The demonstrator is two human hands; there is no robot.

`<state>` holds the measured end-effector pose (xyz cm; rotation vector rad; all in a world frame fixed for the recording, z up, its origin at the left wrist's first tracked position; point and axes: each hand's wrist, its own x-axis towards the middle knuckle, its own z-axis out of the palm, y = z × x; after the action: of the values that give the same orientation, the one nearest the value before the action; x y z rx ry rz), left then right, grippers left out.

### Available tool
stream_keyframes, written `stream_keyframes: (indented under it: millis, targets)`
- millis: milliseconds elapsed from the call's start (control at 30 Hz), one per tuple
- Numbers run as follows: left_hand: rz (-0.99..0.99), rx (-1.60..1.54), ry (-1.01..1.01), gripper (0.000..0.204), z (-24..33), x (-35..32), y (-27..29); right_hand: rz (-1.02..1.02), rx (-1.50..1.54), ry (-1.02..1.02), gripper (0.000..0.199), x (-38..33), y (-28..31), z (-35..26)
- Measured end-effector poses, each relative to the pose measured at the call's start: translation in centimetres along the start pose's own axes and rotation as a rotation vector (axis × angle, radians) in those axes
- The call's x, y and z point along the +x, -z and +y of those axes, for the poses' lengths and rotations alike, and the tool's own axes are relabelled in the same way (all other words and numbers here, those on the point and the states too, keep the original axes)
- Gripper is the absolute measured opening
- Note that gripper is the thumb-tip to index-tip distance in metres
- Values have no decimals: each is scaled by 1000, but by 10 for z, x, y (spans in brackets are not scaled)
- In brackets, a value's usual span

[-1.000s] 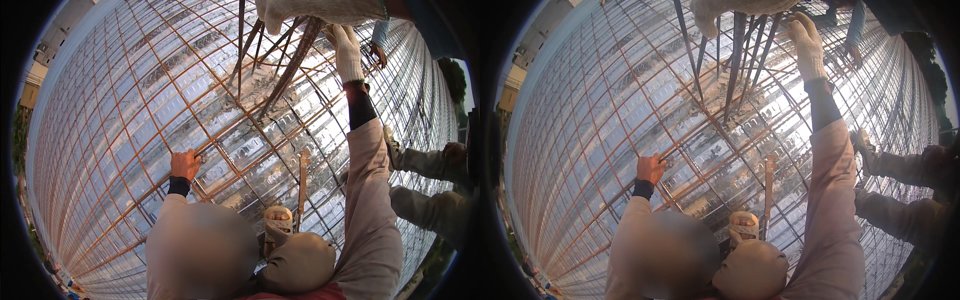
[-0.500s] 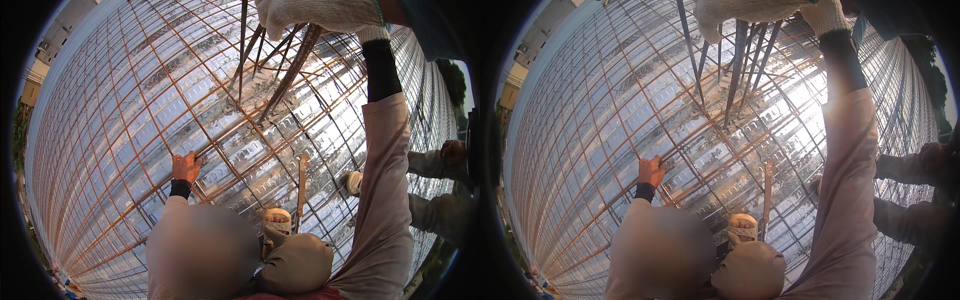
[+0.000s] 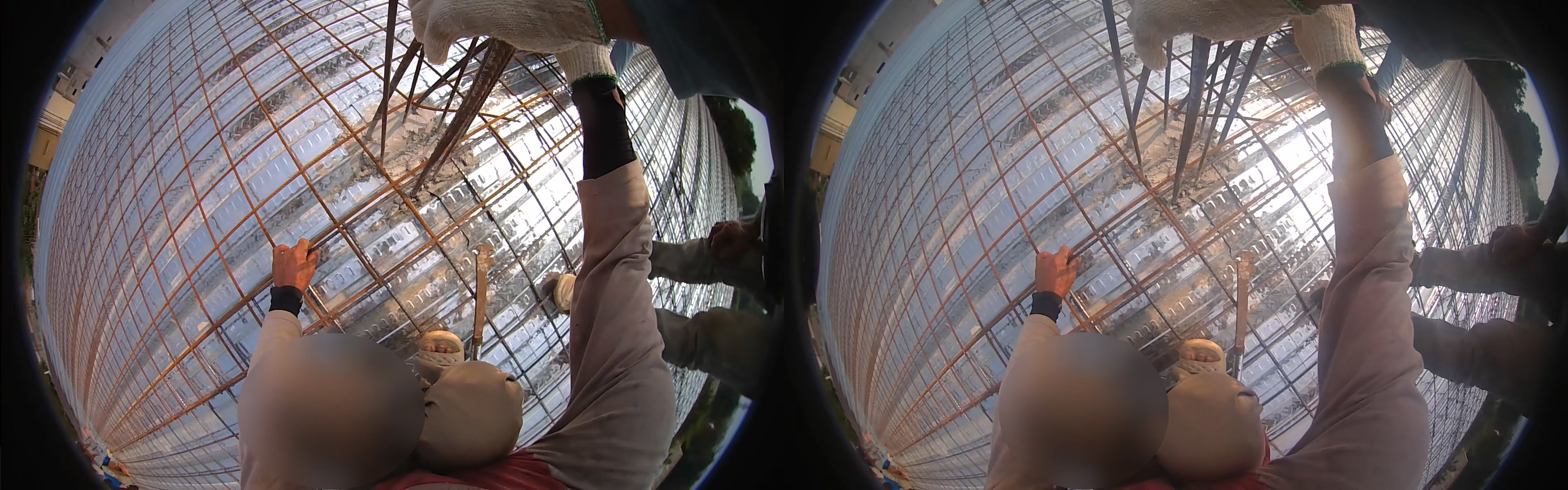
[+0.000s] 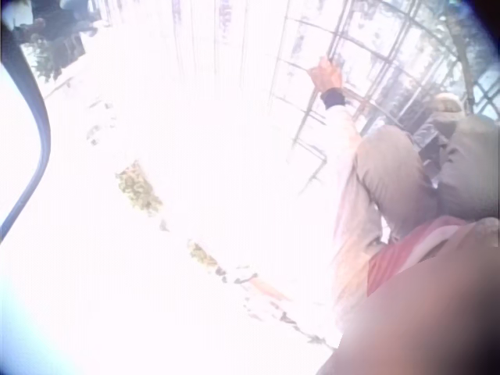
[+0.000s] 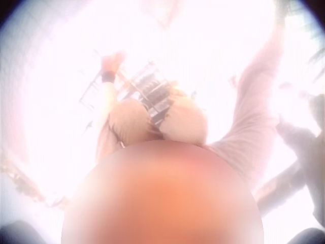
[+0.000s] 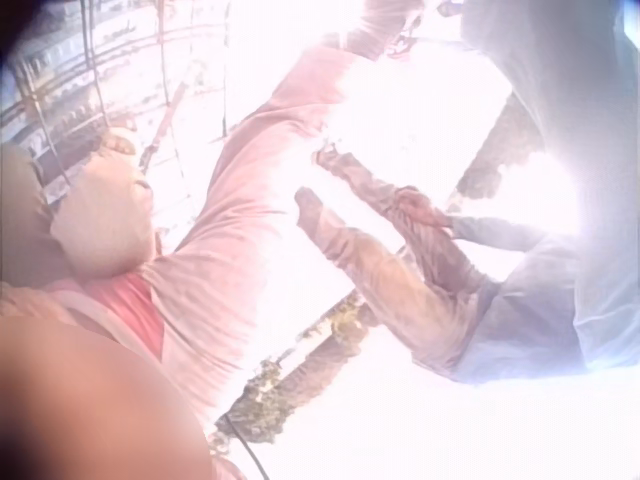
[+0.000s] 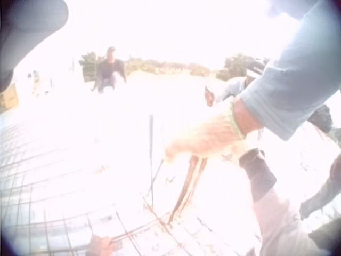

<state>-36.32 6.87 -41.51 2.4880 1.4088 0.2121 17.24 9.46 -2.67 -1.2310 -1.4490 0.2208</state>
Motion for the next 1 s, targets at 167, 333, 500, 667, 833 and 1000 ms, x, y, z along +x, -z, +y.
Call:
stream_keyframes:
  millis: [167, 333, 500, 667, 833, 1000]
  targets:
    - [-72, 7, 23, 21, 1, 1, 3, -467, -447, 10, 41, -6, -15, 3]
    - [-155, 77, 46, 28, 17, 11, 12, -608, -578, -22, 39, -5, -20, 2]
    - [-317, 99, 67, 41, 8, 35, 16, -673, -623, -31, 37, 3, -34, 6]
    - [-457, 4, 113, 41, 28, 55, 6, -731, -692, -116, 36, 7, -33, 5]
    - [-406, -60, 63, 41, 8, 45, 0, -740, -762, -178, 34, 13, -36, 0]
    - [-420, -70, 23, 40, 15, 51, -4, -809, -993, -149, 32, 16, -42, -27]
